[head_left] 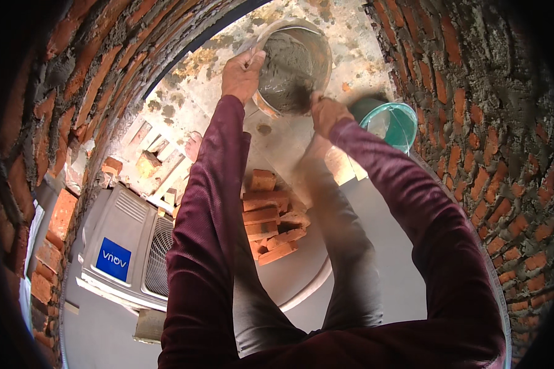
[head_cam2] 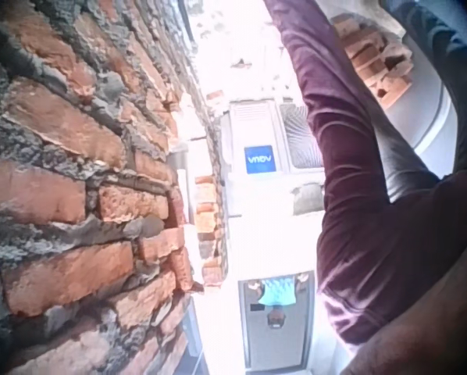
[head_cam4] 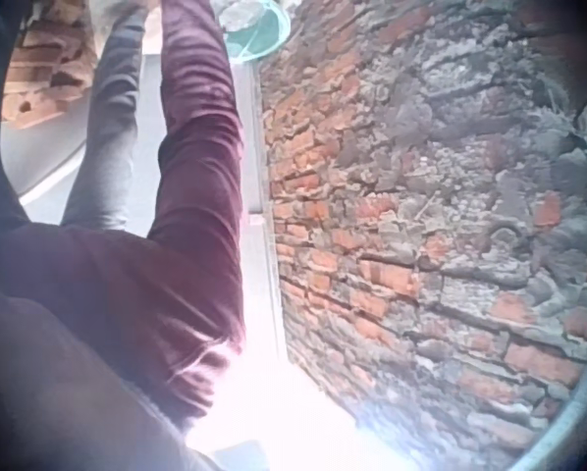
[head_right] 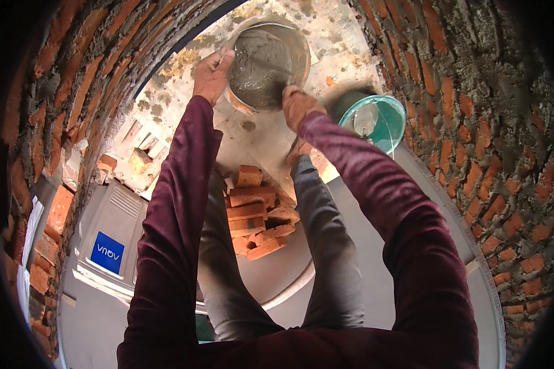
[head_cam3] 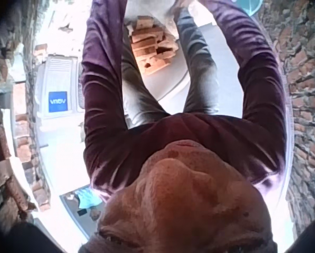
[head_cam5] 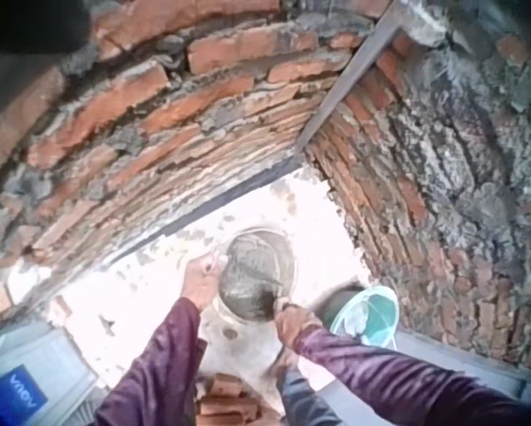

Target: The person applies mortar to the top of a brick wall using a trowel and scoops more mortar from a bucket.

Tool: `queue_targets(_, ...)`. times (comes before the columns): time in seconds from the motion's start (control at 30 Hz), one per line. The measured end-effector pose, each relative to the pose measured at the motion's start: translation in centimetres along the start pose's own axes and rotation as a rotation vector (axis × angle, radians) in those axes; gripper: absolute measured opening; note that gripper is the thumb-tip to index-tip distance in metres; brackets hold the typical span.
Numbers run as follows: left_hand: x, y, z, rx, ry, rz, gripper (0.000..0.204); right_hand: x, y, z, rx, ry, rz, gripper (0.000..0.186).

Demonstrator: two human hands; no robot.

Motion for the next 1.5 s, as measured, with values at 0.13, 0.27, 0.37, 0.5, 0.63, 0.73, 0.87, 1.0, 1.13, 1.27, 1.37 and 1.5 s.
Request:
queue_targets(0.13,-0.5,-0.1,-1.5,-0.064,0.038,-0.019,0.031,3.1,-0.9,0.1,0.052,-0.035,-0.015,0.049)
queue_targets(0.27,0.8,-1.0,-1.6,-0.042,0.073,-0.031,0.031,4.3,-6.7,2.2,0.124,-0.016,0.083,0.046)
queue_targets(0.37,1.1,-1.1,-0.5,0.029,0.07,-0.06,0.029,-1.8,-6.0,4.1,0.028,-0.018,0.124,0.034)
queue_targets(0.5,0.6,-1.0,-1.7,0.058,-0.012,-0.144,0.03,-7.9,1.4,3.4,-0.353,-0.067,0.143,0.025)
queue_targets(0.63,0.9,0.2,-2.4,0.11,0.054,-0.03,0.031,-4.7,-0.2,1.6,-0.196,-0.12,-0.036,0.024)
queue_targets(0.73,0.1,0.6,-1.8,-0.017,0.022,0.005,0.031,-1.7,-1.6,0.8,0.059,-0.166,-0.113,0.025)
queue_targets(0.87,0.3,1.0,1.3,-0.125,0.005,0.05,0.032,0.9,-3.2,3.5,0.053,-0.071,-0.007,0.033)
queue_targets(1.0,0.8,1.3,2.3,-0.239,-0.013,-0.016,0.032,-0.9,-8.1,5.9,0.255,0.096,0.071,0.031)
queue_targets(1.13,1.5,2.5,1.4,-0.221,0.212,0.021,0.033,-4.7,-4.0,6.9,0.241,0.031,-0.023,0.035)
queue_targets(1.27,1.2,3.6,1.6,-0.198,0.201,0.044,0.036,-5.1,-2.4,5.6,-0.046,-0.028,-0.313,0.033)
queue_targets(1.37,0.6,2.9,1.1,-0.062,0.182,0.058,0.035,-5.2,1.6,6.4,-0.142,-0.162,-0.275,0.032)
queue_targets(1.5,0.3,2.6,-0.3,0.007,0.282,0.081,0.032,-3.7,3.0,6.4,-0.693,0.062,-0.238,0.024)
Point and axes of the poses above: each hand's wrist, its own x-axis away from the middle knuckle, its own y-axis out of the palm, z = x × y, the point moved 2 cm from there along -x, towards the middle knuckle, and after that the axes turned 2 degrees about y, right-handed, at the moved point
